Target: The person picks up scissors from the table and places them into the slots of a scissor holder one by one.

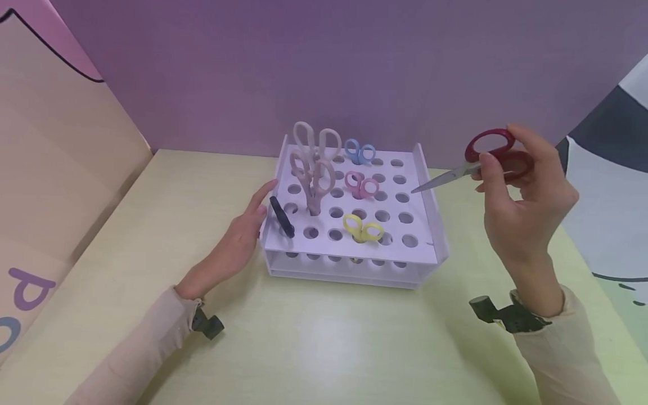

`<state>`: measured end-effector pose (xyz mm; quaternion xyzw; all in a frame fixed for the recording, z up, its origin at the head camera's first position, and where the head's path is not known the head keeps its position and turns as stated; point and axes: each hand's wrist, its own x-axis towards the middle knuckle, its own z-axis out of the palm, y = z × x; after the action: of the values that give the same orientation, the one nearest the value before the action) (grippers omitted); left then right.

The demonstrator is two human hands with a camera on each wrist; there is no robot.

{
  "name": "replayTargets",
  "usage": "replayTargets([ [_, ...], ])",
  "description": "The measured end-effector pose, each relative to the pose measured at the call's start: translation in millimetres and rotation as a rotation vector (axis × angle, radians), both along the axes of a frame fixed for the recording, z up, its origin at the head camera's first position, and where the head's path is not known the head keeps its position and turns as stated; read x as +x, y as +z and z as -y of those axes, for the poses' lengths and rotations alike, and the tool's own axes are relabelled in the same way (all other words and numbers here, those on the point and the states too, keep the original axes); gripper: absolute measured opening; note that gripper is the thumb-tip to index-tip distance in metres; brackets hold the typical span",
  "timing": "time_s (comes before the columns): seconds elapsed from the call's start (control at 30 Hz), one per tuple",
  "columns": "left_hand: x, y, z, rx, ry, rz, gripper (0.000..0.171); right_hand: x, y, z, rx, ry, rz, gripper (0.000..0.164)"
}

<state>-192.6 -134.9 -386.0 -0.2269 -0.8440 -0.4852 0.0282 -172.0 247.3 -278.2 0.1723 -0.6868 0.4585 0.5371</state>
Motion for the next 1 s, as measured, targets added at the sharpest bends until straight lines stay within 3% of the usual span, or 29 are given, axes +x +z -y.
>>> replayTargets([
  [0.27,-3.2,-2.5,-3,0.008,-0.031,0.022,0.046,-1.9,-4.3,1,0.114,-0.027,0.076,0.037],
  [0.6,1.0,-1.1,-3,0.01,-0.01,0.006,0.045,-28.3,-13.4,-2,0.386,0.01,0.128,0.043],
  [1.0,2.3,-0.3,1,0.005,-0.001,-0.005,0.045,-42.4,-22.9,3,0.525,0.087,0.188,0.045],
])
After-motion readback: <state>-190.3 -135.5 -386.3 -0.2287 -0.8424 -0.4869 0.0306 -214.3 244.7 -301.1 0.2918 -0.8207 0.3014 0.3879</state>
